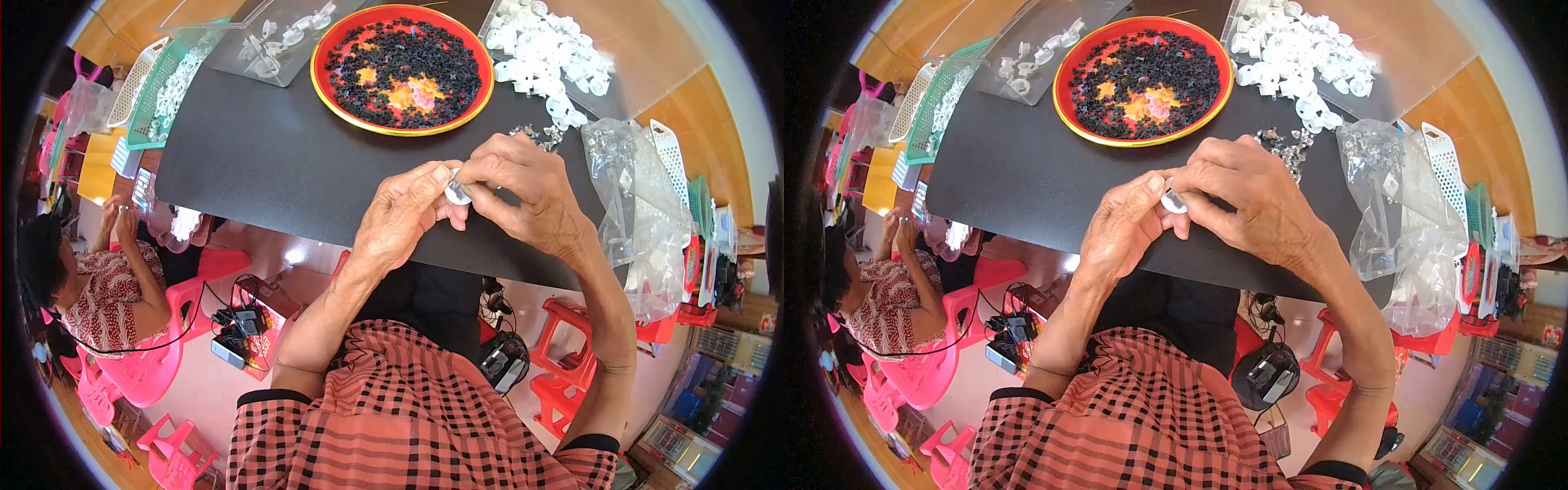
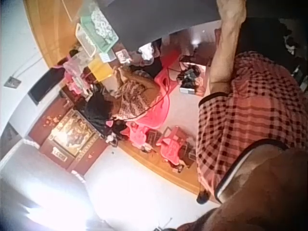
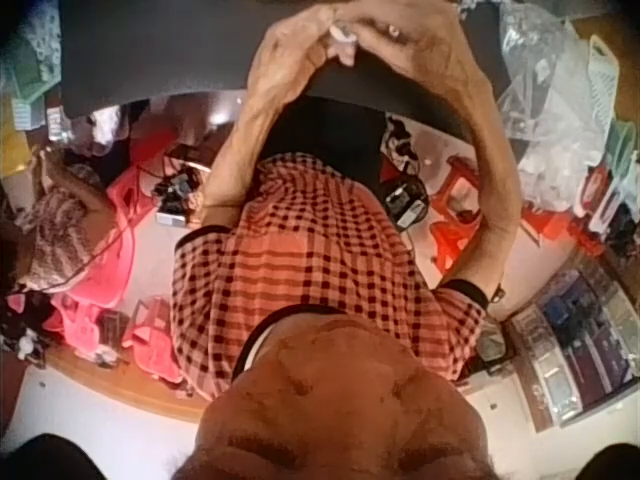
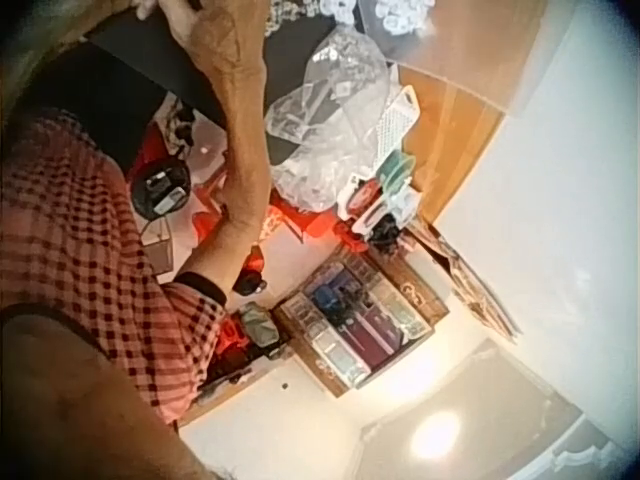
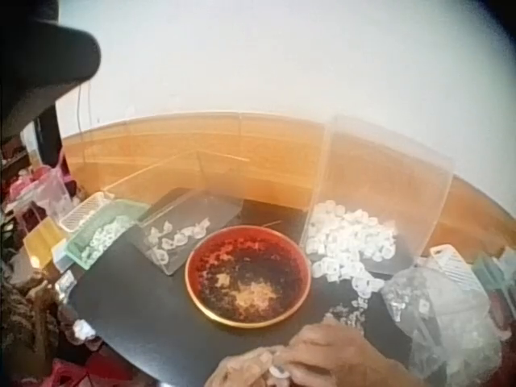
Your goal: The person places an assembled piece into a plastic container, then assembles plastic housings by picking small plastic and metal components from a tray and the table and inserting them into each housing by hand.
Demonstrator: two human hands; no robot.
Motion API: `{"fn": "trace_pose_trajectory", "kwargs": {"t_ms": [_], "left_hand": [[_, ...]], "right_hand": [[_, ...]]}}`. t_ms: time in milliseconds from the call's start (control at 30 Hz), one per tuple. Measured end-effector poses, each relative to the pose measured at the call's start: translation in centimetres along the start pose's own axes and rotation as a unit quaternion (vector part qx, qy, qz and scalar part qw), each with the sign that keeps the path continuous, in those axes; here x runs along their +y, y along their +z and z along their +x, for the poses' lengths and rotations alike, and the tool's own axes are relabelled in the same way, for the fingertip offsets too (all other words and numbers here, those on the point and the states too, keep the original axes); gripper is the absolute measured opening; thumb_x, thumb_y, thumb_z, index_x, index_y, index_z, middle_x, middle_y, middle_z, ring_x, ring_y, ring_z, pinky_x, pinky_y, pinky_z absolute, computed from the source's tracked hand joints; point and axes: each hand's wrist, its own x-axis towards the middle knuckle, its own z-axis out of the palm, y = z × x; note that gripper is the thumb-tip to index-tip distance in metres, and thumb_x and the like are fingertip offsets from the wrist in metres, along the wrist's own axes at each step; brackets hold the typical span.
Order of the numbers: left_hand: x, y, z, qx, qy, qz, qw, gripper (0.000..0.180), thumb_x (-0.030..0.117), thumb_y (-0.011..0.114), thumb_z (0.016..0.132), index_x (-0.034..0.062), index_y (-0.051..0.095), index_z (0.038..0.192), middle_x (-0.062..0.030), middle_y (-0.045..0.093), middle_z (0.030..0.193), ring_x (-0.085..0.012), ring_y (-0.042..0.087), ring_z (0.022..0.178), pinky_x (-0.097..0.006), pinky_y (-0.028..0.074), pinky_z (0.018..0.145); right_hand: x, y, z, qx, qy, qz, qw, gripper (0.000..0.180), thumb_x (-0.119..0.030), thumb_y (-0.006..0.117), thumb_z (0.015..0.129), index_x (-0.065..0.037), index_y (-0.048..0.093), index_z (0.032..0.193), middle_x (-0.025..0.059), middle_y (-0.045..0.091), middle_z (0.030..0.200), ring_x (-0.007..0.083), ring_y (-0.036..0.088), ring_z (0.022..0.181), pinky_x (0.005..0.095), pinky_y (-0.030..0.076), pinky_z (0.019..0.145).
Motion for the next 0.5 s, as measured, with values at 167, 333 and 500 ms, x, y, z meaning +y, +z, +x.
{"fn": "trace_pose_trajectory", "kwargs": {"t_ms": [167, 333, 500], "left_hand": [[-0.18, -0.21, -0.08, -0.001, -0.001, -0.006, 1.000, 0.039, 0.024, 0.043, 0.101, -0.0093, 0.053, 0.119, -0.0087, 0.061, 0.090, -0.0150, 0.059, 0.077, -0.029, 0.050, 0.074], [-0.22, 0.15, -0.11, 0.024, -0.002, 0.034, 0.999, 0.040, 0.027, 0.046, 0.100, -0.0080, 0.055, 0.118, -0.0075, 0.061, 0.088, -0.0136, 0.059, 0.076, -0.027, 0.049, 0.073], [-0.20, -0.03, -0.21, 0.029, -0.006, 0.052, 0.998, 0.041, 0.028, 0.048, 0.099, -0.0075, 0.055, 0.118, -0.0074, 0.061, 0.088, -0.0127, 0.060, 0.076, -0.025, 0.049, 0.071]], "right_hand": [[-0.29, 0.14, -0.12, 0.000, 0.001, -0.007, 1.000, 0.012, -0.007, 0.067, 0.075, -0.008, 0.063, 0.087, 0.0022, 0.056, 0.078, 0.0205, 0.056, 0.069, 0.0335, 0.038, 0.063], [-0.12, 0.15, -0.16, -0.006, -0.018, -0.033, 0.999, 0.012, -0.008, 0.067, 0.075, -0.008, 0.062, 0.086, 0.0028, 0.055, 0.077, 0.0217, 0.055, 0.069, 0.0338, 0.038, 0.063], [-0.36, -0.20, -0.20, -0.028, -0.001, -0.030, 0.999, 0.013, -0.005, 0.067, 0.075, -0.007, 0.062, 0.086, 0.0048, 0.056, 0.077, 0.0202, 0.056, 0.066, 0.0321, 0.042, 0.060]]}}
